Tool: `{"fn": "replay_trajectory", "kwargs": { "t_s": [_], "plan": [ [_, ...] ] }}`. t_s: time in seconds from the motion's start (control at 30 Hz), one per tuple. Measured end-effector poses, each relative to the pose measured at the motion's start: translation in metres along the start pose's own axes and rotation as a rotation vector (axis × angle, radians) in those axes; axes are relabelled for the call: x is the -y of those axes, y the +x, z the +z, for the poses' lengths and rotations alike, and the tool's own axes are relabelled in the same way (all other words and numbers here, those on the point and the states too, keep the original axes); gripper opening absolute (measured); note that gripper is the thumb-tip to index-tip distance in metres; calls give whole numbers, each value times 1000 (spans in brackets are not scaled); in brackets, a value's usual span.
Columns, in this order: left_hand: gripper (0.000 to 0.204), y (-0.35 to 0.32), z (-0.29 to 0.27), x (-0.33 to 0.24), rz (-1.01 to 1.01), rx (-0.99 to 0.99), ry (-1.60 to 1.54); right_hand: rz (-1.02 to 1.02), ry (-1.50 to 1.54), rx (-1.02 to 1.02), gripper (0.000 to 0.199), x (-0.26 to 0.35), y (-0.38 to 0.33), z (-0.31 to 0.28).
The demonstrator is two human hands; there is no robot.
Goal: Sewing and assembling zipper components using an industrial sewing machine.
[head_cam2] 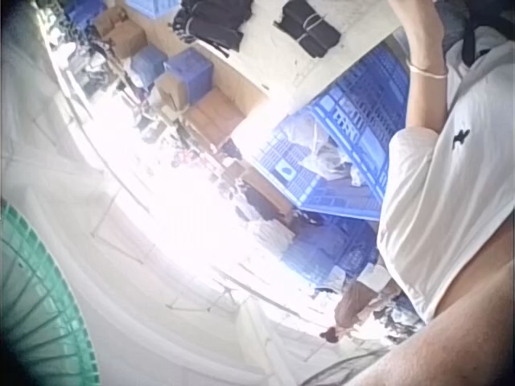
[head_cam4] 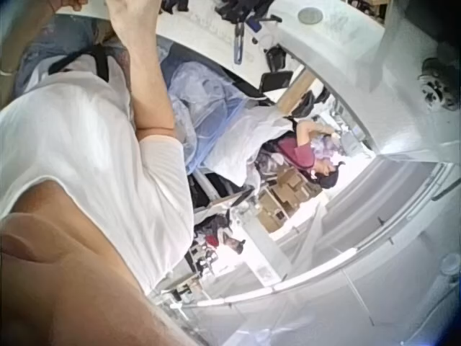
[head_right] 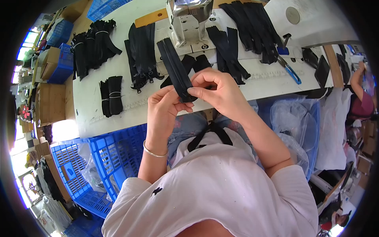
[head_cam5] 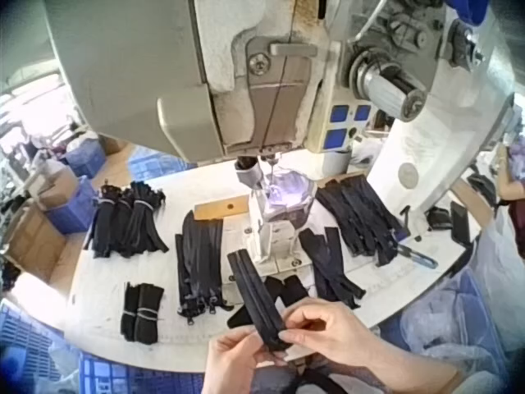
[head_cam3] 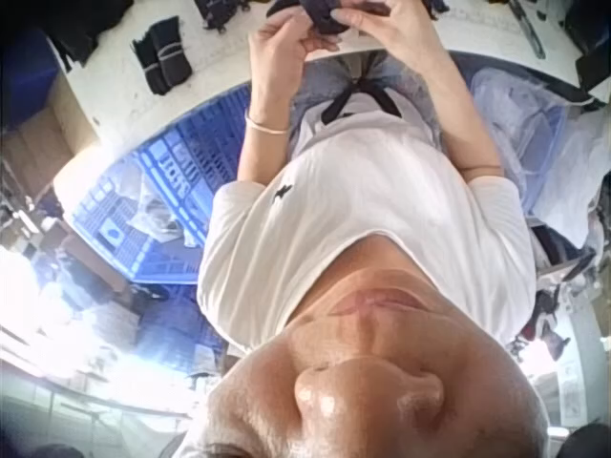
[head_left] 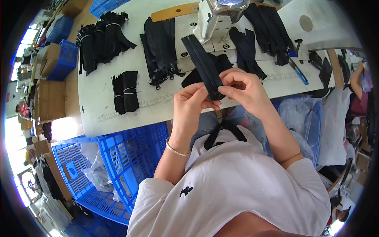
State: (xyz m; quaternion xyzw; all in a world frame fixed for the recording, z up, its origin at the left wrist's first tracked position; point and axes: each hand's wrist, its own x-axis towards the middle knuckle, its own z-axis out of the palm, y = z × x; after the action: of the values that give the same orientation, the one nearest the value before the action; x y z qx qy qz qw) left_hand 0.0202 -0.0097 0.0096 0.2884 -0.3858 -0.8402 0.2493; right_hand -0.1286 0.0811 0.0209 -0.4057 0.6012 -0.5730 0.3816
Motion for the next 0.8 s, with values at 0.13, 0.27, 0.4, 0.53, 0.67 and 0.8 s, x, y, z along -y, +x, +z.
{"fn": "replay_trajectory", "kwargs": {
  "t_s": [0.13, 0.27, 0.4, 0.53, 0.67, 0.8],
  "plan": [
    [22, -3, 3, -7, -5, 40, -47, 259, 66, 84, 15, 14, -1, 0],
    [20, -1, 7, -1, 90, -54, 223, 231, 45, 115, 16, 15, -1, -4],
    [18, -2, 12, -7, 74, -45, 213, 245, 172, 123, 19, 12, -4, -7],
    [17, -4, 13, -6, 101, -80, 280, 310, 165, 120, 23, 16, -3, -13],
    [15, -1, 10, -3, 112, -87, 334, 403, 136, 229, 24, 12, 1, -15],
    [15, -4, 17, -8, 138, -96, 351, 356, 140, 214, 22, 18, -1, -14]
  ]
}}
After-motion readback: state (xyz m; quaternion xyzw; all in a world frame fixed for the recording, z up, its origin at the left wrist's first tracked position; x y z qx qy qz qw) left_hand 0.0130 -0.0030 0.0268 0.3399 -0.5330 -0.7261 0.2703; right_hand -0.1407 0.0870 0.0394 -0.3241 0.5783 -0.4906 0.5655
